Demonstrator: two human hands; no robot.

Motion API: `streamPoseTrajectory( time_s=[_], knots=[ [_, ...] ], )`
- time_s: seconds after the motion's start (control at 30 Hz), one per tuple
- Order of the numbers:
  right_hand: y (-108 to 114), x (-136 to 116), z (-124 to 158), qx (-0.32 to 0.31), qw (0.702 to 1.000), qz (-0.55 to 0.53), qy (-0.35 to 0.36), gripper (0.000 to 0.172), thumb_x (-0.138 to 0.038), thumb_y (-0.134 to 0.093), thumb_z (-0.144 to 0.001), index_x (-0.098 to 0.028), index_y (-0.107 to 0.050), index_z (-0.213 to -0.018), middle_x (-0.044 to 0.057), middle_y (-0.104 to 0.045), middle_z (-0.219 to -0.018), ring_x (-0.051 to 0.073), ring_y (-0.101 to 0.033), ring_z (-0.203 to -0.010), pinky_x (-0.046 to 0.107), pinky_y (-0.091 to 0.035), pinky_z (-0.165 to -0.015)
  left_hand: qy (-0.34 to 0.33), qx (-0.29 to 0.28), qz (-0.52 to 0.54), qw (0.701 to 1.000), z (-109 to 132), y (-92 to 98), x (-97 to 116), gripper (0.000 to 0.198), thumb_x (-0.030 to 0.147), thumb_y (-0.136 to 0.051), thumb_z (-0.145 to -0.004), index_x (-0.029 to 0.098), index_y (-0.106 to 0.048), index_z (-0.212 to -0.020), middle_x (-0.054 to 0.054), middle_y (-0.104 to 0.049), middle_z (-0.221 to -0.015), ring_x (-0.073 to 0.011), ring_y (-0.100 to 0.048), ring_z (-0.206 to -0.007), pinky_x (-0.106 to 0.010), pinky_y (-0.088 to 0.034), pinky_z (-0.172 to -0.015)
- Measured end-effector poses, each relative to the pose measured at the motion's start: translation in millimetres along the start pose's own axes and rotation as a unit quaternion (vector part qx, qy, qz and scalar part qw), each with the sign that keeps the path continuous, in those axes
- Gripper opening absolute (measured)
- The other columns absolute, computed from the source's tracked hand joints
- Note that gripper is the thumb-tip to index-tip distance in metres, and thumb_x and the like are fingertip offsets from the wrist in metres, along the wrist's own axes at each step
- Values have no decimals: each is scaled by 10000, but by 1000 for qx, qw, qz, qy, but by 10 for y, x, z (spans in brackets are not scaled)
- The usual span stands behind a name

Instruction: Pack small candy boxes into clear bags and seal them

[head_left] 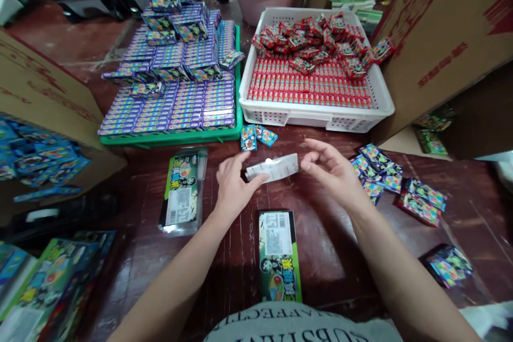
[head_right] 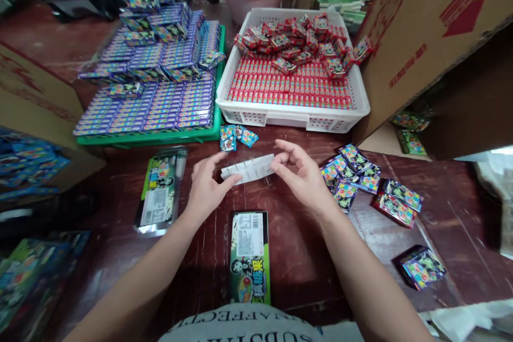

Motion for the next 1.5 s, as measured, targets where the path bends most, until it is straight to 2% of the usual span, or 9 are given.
streamPoseTrajectory(
  time_s=[0.07,0.17,0.4,0.57,0.83,1.1,1.23,1.37,1.5],
  knots=[
    [5,-53,131,-15,1000,12,-6,505,-308,-726,-892,-275,-540,-1360,-8,-634,-923,142,-608,-861,310,-502,-877,-66,35,-67,995,192,156,182,707,497,-839,-745,224,-593,-1350,-133,-582,-1369,-340,-486,-1281,-506,-349,-1105],
    [-164,-9,363,-96,994,24,-45,455,-317,-698,-914,-269,-553,-1342,-3,-628,-932,140,-610,-854,314,-513,-861,-106,-104,-54,987,556,-41,306,339,407,-701,-901,262,-692,-1206,-86,-651,-1199,-280,-542,-1147,-462,-413,-1034],
    [-644,91,681,-221,972,35,-69,519,-314,-649,-927,-257,-493,-1419,10,-622,-957,147,-596,-885,345,-525,-876,35,-251,167,953,867,-325,194,136,320,-655,-904,238,-743,-967,-58,-729,-1081,-230,-666,-998,-403,-515,-922],
    [-710,157,740,-236,965,101,-62,535,-264,-633,-923,-268,-476,-1435,-1,-636,-938,153,-609,-859,347,-525,-850,96,-260,229,933,883,-368,212,168,333,-674,-864,213,-771,-930,-38,-759,-827,-180,-671,-711,-322,-553,-715],
    [-724,-141,890,-182,909,361,102,627,-207,-567,-974,-397,-346,-1530,19,-686,-1037,252,-565,-1014,530,-350,-1032,88,-277,208,934,892,-345,253,168,327,-657,-887,211,-767,-938,-42,-773,-910,-180,-688,-791,-330,-539,-791],
    [-761,-33,946,-203,906,361,90,731,-199,-511,-992,-395,-161,-1603,37,-700,-1195,284,-571,-1106,591,-342,-1058,101,-315,290,898,961,-509,273,162,303,-737,-833,190,-668,-926,-9,-702,-864,-156,-639,-791,-304,-517,-763],
    [-274,-156,1035,-39,960,266,83,699,-272,-591,-969,-369,-252,-1573,76,-624,-1293,271,-576,-1168,545,-422,-1063,169,-208,349,898,729,-260,-22,276,261,-798,-759,188,-614,-951,-8,-682,-910,-150,-650,-831,-264,-539,-722],
    [226,-6,1358,162,977,134,29,685,-327,-678,-916,-334,-334,-1507,98,-557,-1266,242,-605,-1135,460,-521,-1006,237,-43,416,877,625,117,-287,718,307,-809,-753,337,-463,-1382,-24,-643,-1129,-186,-674,-892,-285,-595,-633],
    [232,232,1479,205,979,15,-10,727,-361,-693,-892,-372,-275,-1487,77,-507,-1247,195,-642,-980,394,-599,-859,235,-77,444,861,941,-100,-141,793,293,-771,-805,434,-359,-1468,-31,-593,-1290,-206,-665,-1006,-313,-613,-715]
  ],
)
Point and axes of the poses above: each hand's wrist, its own z-axis away from the middle knuckle, its own y-axis out of the back of the hand, x = y × z, the point moved 10 cm from there along -z, towards the middle knuckle
